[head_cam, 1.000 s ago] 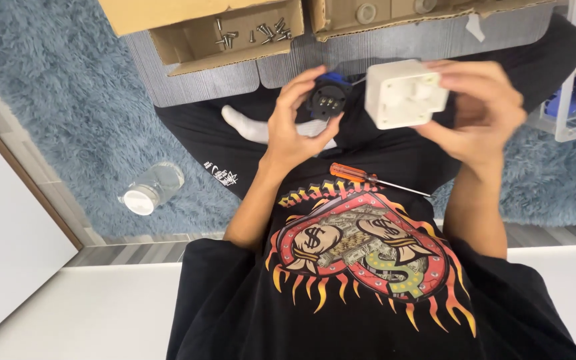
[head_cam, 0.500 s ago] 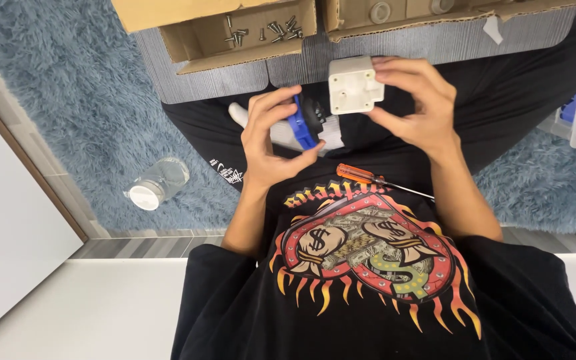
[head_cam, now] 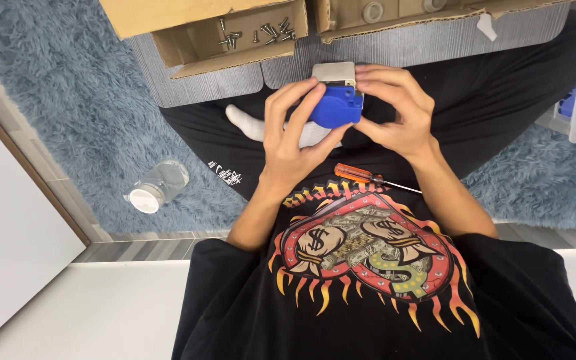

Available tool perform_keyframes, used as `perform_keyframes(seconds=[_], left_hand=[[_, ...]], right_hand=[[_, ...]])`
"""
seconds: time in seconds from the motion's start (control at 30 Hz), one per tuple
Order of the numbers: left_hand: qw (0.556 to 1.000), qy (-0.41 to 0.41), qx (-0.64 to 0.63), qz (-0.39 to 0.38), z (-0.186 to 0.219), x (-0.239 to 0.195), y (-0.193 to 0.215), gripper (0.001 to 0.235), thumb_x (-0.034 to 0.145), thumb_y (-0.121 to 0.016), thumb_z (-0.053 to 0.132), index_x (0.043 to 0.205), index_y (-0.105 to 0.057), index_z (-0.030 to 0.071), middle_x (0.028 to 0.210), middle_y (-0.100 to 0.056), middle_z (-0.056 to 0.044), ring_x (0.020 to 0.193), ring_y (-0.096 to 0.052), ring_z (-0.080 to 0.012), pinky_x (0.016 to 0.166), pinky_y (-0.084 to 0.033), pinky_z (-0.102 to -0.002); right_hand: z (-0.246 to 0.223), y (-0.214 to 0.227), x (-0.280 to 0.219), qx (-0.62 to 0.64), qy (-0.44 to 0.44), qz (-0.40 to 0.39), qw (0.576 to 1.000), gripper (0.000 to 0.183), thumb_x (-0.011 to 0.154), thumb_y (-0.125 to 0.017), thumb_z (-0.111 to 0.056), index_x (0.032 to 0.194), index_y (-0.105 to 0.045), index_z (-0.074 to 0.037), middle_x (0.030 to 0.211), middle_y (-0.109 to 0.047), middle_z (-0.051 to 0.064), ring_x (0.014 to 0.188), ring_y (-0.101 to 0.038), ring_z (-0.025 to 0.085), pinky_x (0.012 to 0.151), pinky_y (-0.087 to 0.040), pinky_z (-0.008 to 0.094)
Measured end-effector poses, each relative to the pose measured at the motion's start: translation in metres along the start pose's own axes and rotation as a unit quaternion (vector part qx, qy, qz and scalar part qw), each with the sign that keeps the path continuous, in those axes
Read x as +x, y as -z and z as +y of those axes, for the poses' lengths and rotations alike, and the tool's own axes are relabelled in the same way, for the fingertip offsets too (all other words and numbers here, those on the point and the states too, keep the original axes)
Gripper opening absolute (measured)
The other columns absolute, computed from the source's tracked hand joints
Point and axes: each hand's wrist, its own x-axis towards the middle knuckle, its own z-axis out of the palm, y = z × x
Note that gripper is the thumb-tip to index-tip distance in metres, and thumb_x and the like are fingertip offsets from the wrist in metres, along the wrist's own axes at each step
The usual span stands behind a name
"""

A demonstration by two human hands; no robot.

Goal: The person sits on the floor and assembles a blue electrical socket into a white plastic backbox. They insert the socket, place a white cover over it, and then use a screwdriver to tighten screws into the blue socket to secure it.

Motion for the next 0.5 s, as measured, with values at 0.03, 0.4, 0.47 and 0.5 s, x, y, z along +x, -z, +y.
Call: perform_keyframes(seconds=[0.03, 0.4, 0.47, 0.5], left_hand=[[1.000, 0.004, 0.007, 0.004, 0.0006, -0.0003, -0.0014, 0.065, 0.097, -0.103, 0.024, 0.144, -0.063, 0.006, 0.143, -0.062, -0.014, 0.129, -0.068, -0.0342, 0.116, -0.061, -0.048], [0.999, 0.035, -0.024, -0.002, 0.0013, 0.0035, 0.0018, 0.061, 0.096, -0.103, 0.026, 0.143, -0.066, 0.011, 0.144, -0.061, -0.013, 0.131, -0.065, -0.0299, 0.104, -0.067, -0.039], [0.999, 0.037, -0.029, -0.006, 0.0013, 0.0044, 0.0032, 0.060, 0.096, -0.103, 0.026, 0.142, -0.067, 0.012, 0.144, -0.061, -0.013, 0.131, -0.064, -0.0297, 0.104, -0.068, -0.038], [0.999, 0.033, -0.027, -0.008, 0.0016, 0.0047, 0.0038, 0.060, 0.095, -0.103, 0.026, 0.140, -0.067, 0.010, 0.142, -0.062, -0.012, 0.129, -0.066, -0.0315, 0.110, -0.064, -0.043]], right_hand=[[0.0000, -0.0001, 0.0006, 0.001, 0.006, -0.002, 1.000, 0.040, 0.100, -0.090, -0.002, 0.127, -0.065, 0.014, 0.125, -0.066, 0.034, 0.122, -0.071, 0.050, 0.113, -0.063, 0.059], [0.0001, 0.0008, -0.0018, -0.003, 0.002, 0.003, 1.000, 0.039, 0.100, -0.090, -0.001, 0.126, -0.066, 0.014, 0.126, -0.067, 0.032, 0.121, -0.072, 0.051, 0.111, -0.064, 0.059], [-0.0014, 0.0008, -0.0008, -0.006, 0.000, 0.001, 1.000, 0.039, 0.100, -0.091, 0.000, 0.127, -0.066, 0.014, 0.126, -0.067, 0.032, 0.121, -0.072, 0.051, 0.112, -0.064, 0.058], [-0.0025, 0.0007, 0.0000, -0.005, 0.001, 0.000, 1.000, 0.039, 0.100, -0.090, -0.001, 0.126, -0.066, 0.014, 0.126, -0.067, 0.032, 0.121, -0.072, 0.051, 0.112, -0.064, 0.059]])
